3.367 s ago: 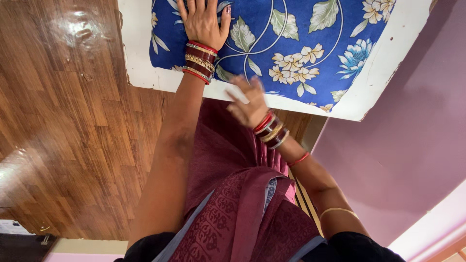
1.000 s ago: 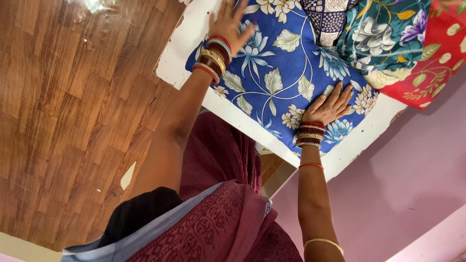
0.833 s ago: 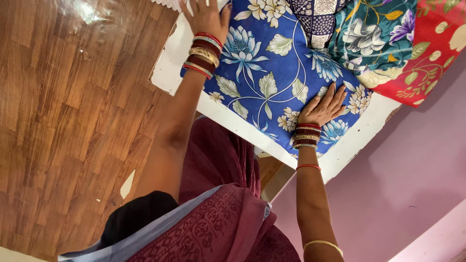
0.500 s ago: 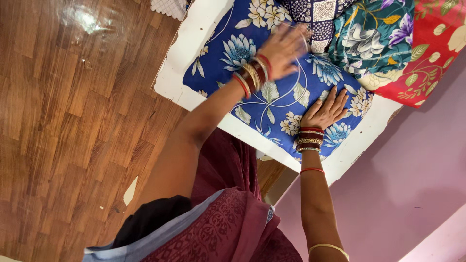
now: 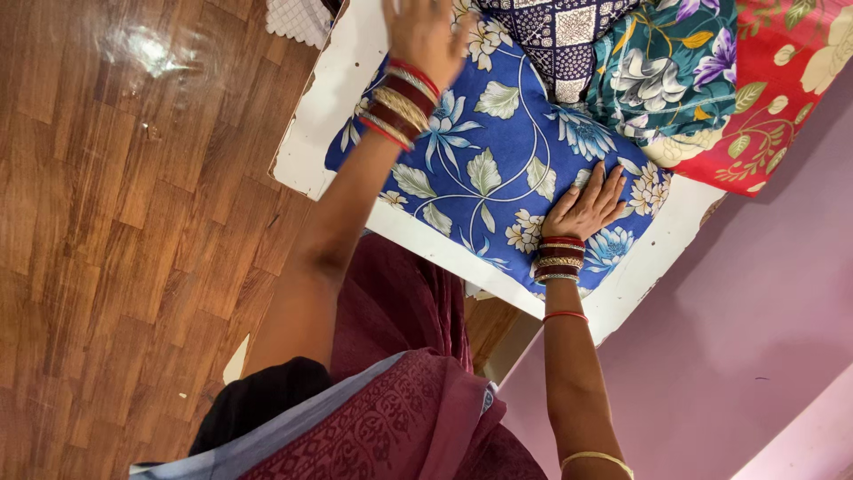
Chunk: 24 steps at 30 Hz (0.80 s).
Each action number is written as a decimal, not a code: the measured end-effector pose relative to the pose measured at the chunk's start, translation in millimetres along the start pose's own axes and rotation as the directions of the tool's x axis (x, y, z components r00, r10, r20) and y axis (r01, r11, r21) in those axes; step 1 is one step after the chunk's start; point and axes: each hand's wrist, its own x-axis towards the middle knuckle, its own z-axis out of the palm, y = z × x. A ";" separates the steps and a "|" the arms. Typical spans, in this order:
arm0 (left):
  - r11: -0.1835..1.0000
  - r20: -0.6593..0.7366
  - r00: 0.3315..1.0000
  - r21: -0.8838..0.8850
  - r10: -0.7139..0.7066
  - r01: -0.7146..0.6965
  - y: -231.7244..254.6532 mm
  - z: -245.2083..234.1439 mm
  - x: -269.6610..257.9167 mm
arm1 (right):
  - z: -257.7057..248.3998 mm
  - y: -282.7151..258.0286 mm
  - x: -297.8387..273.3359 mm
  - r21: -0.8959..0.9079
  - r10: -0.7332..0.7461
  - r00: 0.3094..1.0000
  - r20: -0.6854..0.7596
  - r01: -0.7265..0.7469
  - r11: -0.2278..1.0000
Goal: The person smooths a blue floral pillow with both hands on a white surface, then picks it up and continues to smooth it by hand.
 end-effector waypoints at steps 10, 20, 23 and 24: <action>0.987 0.602 0.783 -0.083 0.159 -0.136 38.1 -46.6 -59.9 | -6.5 -2.4 -2.0 -0.006 -0.009 1.000 0.019 0.009 1.000; 0.920 0.360 0.867 0.313 -0.344 0.234 -7.3 -71.8 -28.1 | 2.5 1.0 0.0 -0.003 0.002 1.000 -0.004 -0.002 1.000; 0.992 -0.122 0.992 -0.117 0.021 -0.036 59.8 -64.6 -50.2 | 2.0 7.3 -6.5 -0.006 -0.016 1.000 -0.009 0.016 1.000; 0.974 -0.091 0.986 -0.167 0.141 -0.155 80.4 -61.4 -63.9 | 4.2 7.6 -4.9 0.000 -0.022 1.000 -0.014 0.022 1.000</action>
